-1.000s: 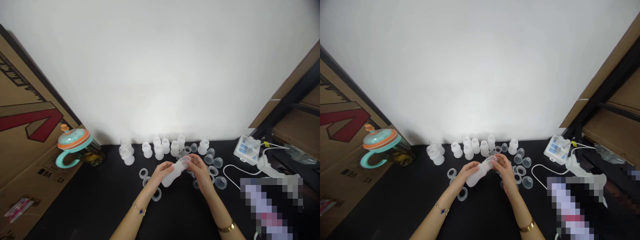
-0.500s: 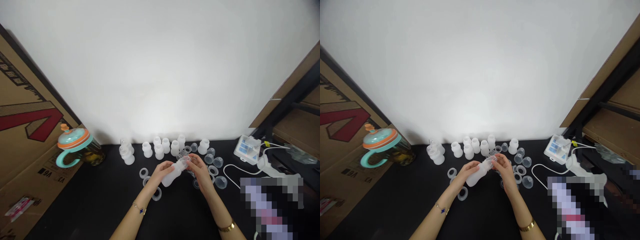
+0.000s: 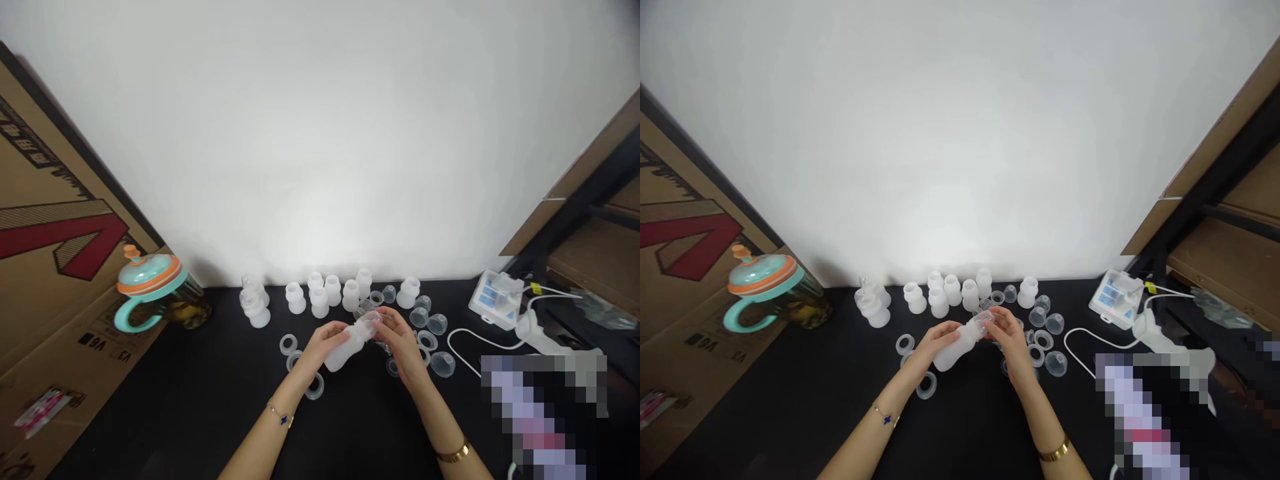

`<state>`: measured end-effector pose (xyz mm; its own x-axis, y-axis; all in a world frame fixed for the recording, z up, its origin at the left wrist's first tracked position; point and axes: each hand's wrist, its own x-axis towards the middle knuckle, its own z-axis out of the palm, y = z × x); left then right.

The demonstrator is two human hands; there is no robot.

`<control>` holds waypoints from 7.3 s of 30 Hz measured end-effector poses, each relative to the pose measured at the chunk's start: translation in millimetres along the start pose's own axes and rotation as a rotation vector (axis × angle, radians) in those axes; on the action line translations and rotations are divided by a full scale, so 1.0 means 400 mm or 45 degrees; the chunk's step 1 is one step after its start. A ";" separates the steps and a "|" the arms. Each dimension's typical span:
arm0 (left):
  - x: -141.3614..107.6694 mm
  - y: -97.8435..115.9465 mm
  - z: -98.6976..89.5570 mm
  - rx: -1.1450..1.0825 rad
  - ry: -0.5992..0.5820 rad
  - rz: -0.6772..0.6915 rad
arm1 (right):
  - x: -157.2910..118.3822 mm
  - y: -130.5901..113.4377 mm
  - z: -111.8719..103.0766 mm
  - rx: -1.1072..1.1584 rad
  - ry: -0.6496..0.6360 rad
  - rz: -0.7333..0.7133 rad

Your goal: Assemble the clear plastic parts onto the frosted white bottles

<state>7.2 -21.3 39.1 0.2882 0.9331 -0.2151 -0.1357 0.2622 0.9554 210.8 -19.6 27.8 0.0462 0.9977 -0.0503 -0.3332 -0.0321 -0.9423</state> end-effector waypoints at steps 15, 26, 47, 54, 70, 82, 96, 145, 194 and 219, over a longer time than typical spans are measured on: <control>0.016 -0.026 -0.012 -0.014 -0.005 0.018 | -0.001 0.001 0.001 -0.002 0.005 0.002; 0.040 -0.058 -0.023 -0.034 0.053 0.007 | -0.004 0.000 0.002 -0.026 -0.011 -0.003; 0.048 -0.071 -0.022 -0.037 0.085 0.014 | -0.002 0.000 0.003 -0.058 -0.008 0.003; 0.027 -0.045 -0.019 -0.033 0.056 0.016 | -0.007 -0.004 0.017 -0.148 -0.042 -0.063; 0.004 -0.017 -0.011 -0.087 0.119 0.059 | -0.025 0.026 0.023 -0.515 -0.169 -0.222; -0.005 -0.013 0.001 -0.152 0.121 0.086 | -0.036 0.036 0.039 -0.587 -0.241 -0.253; -0.004 -0.021 0.010 -0.203 0.027 0.098 | -0.033 0.044 0.047 -0.297 -0.306 -0.124; -0.013 -0.045 0.030 -0.054 0.010 0.306 | -0.047 0.057 0.035 -0.845 -0.022 -0.503; -0.005 -0.031 0.016 -0.145 0.154 0.366 | -0.028 0.013 0.042 -0.227 -0.329 0.011; -0.055 0.066 -0.437 0.002 1.967 1.163 | -0.020 0.031 0.030 -0.532 -0.203 -0.159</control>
<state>-168.4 8.0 33.9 -0.9265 0.1299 0.3531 0.2726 -0.4149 0.8681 195.1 -27.1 20.3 -0.0941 0.9912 0.0929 0.0757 0.1002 -0.9921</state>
